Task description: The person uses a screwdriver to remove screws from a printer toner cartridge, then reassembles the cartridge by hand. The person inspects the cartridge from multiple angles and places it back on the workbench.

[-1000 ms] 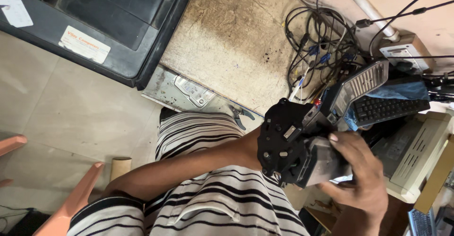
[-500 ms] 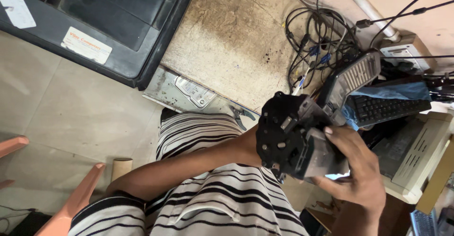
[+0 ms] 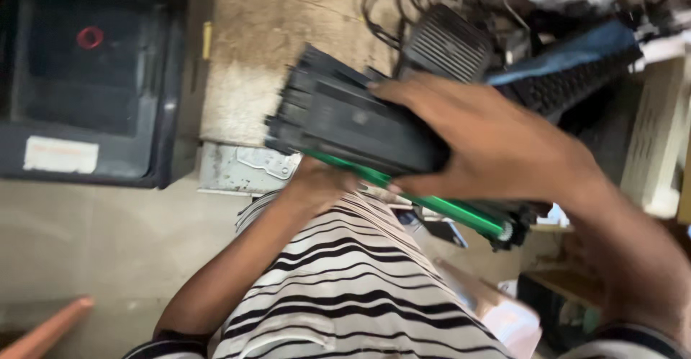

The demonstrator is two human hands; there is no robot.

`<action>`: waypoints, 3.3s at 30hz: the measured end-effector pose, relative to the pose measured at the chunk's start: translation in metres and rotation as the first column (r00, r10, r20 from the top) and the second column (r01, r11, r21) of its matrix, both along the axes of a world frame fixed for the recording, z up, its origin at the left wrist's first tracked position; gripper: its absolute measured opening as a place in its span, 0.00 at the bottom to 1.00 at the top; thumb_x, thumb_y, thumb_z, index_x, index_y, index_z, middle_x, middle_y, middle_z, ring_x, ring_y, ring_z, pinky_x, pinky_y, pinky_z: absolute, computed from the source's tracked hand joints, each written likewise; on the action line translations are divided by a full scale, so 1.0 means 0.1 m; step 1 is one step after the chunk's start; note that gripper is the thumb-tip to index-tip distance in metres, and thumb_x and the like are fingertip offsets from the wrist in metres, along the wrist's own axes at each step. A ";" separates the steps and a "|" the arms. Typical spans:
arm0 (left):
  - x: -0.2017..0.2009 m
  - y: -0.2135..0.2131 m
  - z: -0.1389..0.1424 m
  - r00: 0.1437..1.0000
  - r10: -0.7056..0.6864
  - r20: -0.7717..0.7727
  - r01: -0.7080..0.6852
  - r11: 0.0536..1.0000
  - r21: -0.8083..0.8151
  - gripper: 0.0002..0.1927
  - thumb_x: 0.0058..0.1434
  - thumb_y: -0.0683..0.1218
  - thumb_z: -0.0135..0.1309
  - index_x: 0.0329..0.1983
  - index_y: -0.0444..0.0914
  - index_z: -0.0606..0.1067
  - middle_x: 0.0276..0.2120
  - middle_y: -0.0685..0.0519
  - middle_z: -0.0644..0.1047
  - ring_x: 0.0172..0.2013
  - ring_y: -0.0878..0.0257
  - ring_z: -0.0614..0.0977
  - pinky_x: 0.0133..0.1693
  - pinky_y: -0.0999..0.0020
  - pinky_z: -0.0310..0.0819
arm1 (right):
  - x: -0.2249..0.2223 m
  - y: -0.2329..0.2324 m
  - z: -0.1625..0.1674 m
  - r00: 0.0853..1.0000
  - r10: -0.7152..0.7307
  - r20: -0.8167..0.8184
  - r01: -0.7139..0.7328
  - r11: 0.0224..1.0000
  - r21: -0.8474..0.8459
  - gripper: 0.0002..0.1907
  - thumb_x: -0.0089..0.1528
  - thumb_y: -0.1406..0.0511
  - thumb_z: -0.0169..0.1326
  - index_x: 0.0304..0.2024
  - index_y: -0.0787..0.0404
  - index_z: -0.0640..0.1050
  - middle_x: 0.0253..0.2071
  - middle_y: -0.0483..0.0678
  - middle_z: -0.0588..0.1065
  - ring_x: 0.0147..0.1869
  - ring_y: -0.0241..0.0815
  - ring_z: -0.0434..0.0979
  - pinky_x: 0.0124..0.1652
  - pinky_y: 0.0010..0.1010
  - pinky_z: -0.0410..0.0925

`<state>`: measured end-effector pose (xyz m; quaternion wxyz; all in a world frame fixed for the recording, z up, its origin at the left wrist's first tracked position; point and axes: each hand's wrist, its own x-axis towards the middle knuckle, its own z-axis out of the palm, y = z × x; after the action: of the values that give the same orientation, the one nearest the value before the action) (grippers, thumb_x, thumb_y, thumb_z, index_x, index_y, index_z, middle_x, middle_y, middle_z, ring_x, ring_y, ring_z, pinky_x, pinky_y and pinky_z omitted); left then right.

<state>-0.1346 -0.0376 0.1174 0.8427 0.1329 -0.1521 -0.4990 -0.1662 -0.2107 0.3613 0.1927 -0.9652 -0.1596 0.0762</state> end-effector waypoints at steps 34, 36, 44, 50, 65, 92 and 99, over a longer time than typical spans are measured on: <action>0.89 0.26 0.01 0.910 0.413 -0.027 -0.411 0.910 0.064 0.49 0.55 0.75 0.57 0.73 0.45 0.65 0.67 0.55 0.71 0.65 0.60 0.74 0.66 0.60 0.70 | -0.04 -0.04 0.64 0.957 -0.054 0.284 0.003 0.984 0.176 0.25 0.63 0.57 0.62 0.51 0.73 0.77 0.44 0.62 0.79 0.47 0.59 0.82 0.45 0.47 0.74; 0.94 0.29 0.06 0.899 0.437 -0.017 -0.435 0.897 0.077 0.50 0.55 0.75 0.57 0.74 0.46 0.65 0.66 0.56 0.71 0.65 0.60 0.74 0.67 0.58 0.70 | -0.32 -0.13 0.59 0.933 -0.067 0.352 -0.041 0.956 0.289 0.29 0.56 0.57 0.66 0.53 0.69 0.76 0.52 0.61 0.77 0.56 0.57 0.81 0.56 0.48 0.74; 1.11 0.32 0.09 0.865 0.500 0.027 -0.501 0.865 0.018 0.48 0.56 0.76 0.54 0.73 0.47 0.66 0.65 0.59 0.70 0.64 0.61 0.72 0.70 0.57 0.68 | -0.95 0.43 -0.09 0.734 -0.521 0.435 0.294 0.822 0.488 0.47 0.45 0.42 0.70 0.56 0.64 0.74 0.59 0.55 0.72 0.66 0.53 0.76 0.63 0.48 0.72; 1.11 0.34 0.12 0.871 0.491 0.025 -0.491 0.871 -0.007 0.48 0.54 0.77 0.52 0.74 0.50 0.67 0.68 0.60 0.70 0.68 0.61 0.71 0.73 0.54 0.63 | -0.91 0.45 -0.17 0.694 -0.504 0.514 0.277 0.846 0.455 0.46 0.45 0.45 0.72 0.55 0.67 0.74 0.50 0.55 0.76 0.62 0.60 0.77 0.61 0.52 0.73; 1.17 0.31 -0.02 0.861 0.509 0.000 -0.508 0.859 -0.062 0.47 0.54 0.77 0.54 0.71 0.48 0.69 0.66 0.60 0.73 0.65 0.62 0.74 0.71 0.56 0.67 | -0.79 0.35 -0.16 0.641 -0.475 0.603 0.192 0.860 0.473 0.46 0.44 0.44 0.71 0.50 0.73 0.75 0.46 0.60 0.78 0.58 0.62 0.80 0.58 0.52 0.74; 0.64 0.25 0.76 0.882 0.466 -0.063 -0.466 0.885 0.023 0.47 0.57 0.68 0.64 0.74 0.43 0.64 0.67 0.54 0.70 0.67 0.56 0.73 0.70 0.51 0.67 | -0.71 0.29 -0.41 0.533 -0.532 0.658 0.134 0.821 0.555 0.42 0.43 0.47 0.75 0.45 0.73 0.77 0.42 0.60 0.78 0.55 0.59 0.80 0.63 0.55 0.70; 0.57 0.00 1.24 0.850 0.502 -0.160 -0.498 0.865 0.066 0.45 0.61 0.68 0.59 0.76 0.45 0.63 0.68 0.54 0.71 0.66 0.57 0.73 0.69 0.53 0.69 | -0.69 0.32 -0.49 0.574 -0.529 0.625 0.177 0.825 0.536 0.41 0.44 0.50 0.77 0.48 0.71 0.77 0.45 0.58 0.78 0.59 0.60 0.79 0.64 0.52 0.70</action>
<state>-0.0775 -0.0376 0.2419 0.9518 0.1338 -0.0336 -0.2740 -0.2348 -0.1787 0.3122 0.3211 -0.8544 -0.0356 -0.4069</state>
